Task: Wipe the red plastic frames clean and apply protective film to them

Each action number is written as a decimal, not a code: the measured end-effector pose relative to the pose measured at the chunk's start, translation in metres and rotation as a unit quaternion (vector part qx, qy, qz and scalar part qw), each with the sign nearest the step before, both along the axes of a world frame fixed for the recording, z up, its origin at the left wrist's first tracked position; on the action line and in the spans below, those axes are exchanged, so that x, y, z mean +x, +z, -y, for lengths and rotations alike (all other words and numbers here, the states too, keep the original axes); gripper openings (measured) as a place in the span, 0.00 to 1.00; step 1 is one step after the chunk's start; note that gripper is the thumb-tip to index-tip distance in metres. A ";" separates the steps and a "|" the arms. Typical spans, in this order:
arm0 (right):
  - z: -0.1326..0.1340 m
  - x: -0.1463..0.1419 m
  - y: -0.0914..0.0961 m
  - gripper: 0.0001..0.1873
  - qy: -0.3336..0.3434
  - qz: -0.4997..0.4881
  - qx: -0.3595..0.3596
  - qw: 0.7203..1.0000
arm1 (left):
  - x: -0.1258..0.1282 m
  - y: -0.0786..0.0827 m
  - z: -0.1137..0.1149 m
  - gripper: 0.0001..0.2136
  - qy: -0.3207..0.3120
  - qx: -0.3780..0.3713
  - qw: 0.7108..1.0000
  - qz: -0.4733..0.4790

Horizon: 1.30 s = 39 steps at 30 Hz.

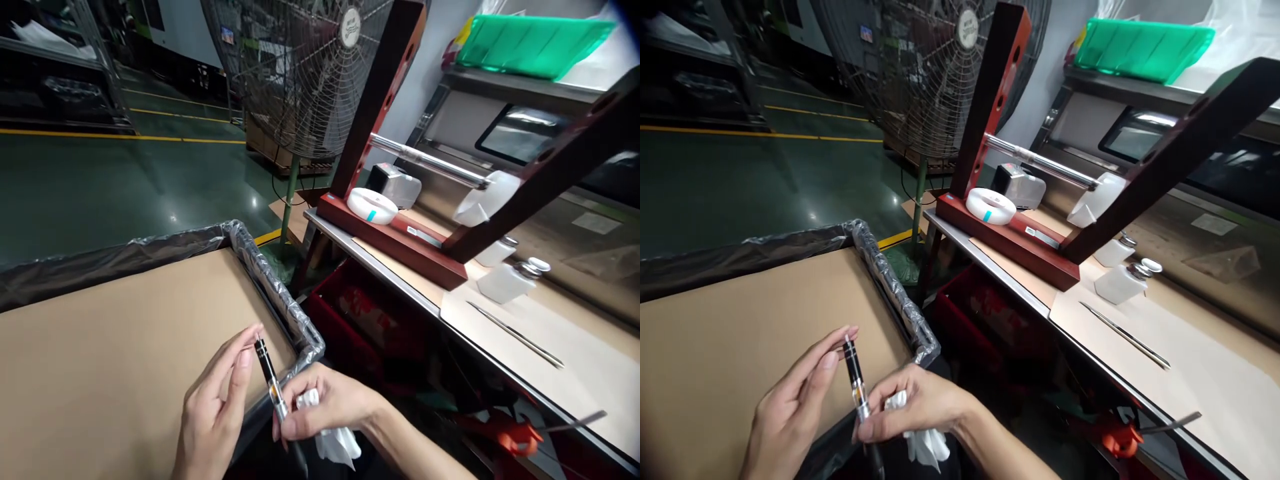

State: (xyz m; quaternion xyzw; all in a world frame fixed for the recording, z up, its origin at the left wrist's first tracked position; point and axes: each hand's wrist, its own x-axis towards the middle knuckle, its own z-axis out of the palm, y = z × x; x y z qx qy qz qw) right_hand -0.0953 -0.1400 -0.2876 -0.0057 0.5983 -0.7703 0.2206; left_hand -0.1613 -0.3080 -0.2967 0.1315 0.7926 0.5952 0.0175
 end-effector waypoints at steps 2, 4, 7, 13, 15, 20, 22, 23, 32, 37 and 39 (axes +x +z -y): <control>-0.005 -0.016 -0.005 0.16 -0.019 -0.050 0.100 0.994 | -0.005 -0.011 0.018 0.19 0.039 -0.013 0.999 0.027; -0.013 -0.035 -0.013 0.10 -0.074 -0.120 0.264 0.954 | -0.012 -0.029 0.041 0.20 0.082 -0.064 0.994 0.044; -0.023 -0.067 -0.032 0.06 -0.106 -0.174 0.428 0.881 | -0.027 -0.065 0.075 0.21 -0.013 -0.209 0.978 0.006; -0.023 -0.107 -0.060 0.10 -0.058 -0.172 0.507 0.843 | -0.072 -0.110 0.104 0.22 -0.143 -0.468 0.866 -0.105; -0.022 -0.108 -0.061 0.09 -0.022 -0.171 0.526 0.833 | -0.082 -0.114 0.105 0.22 -0.133 -0.476 0.864 -0.100; -0.027 -0.089 -0.060 0.10 0.096 -0.166 0.567 0.801 | -0.079 -0.129 0.107 0.21 -0.183 -0.476 0.857 -0.076; -0.029 -0.082 -0.059 0.11 0.131 -0.161 0.588 0.782 | -0.075 -0.137 0.108 0.22 -0.187 -0.468 0.860 -0.074; -0.029 -0.080 -0.060 0.12 0.145 -0.159 0.599 0.771 | -0.074 -0.140 0.109 0.22 -0.186 -0.464 0.863 -0.074; -0.028 -0.082 -0.058 0.15 0.237 -0.158 0.648 0.707 | -0.075 -0.137 0.104 0.21 -0.190 -0.470 0.861 -0.048; -0.025 -0.083 -0.053 0.16 0.263 -0.156 0.655 0.691 | -0.068 -0.127 0.102 0.22 -0.171 -0.453 0.873 -0.064; -0.025 -0.083 -0.053 0.16 0.268 -0.155 0.656 0.688 | -0.067 -0.123 0.102 0.22 -0.169 -0.449 0.875 -0.066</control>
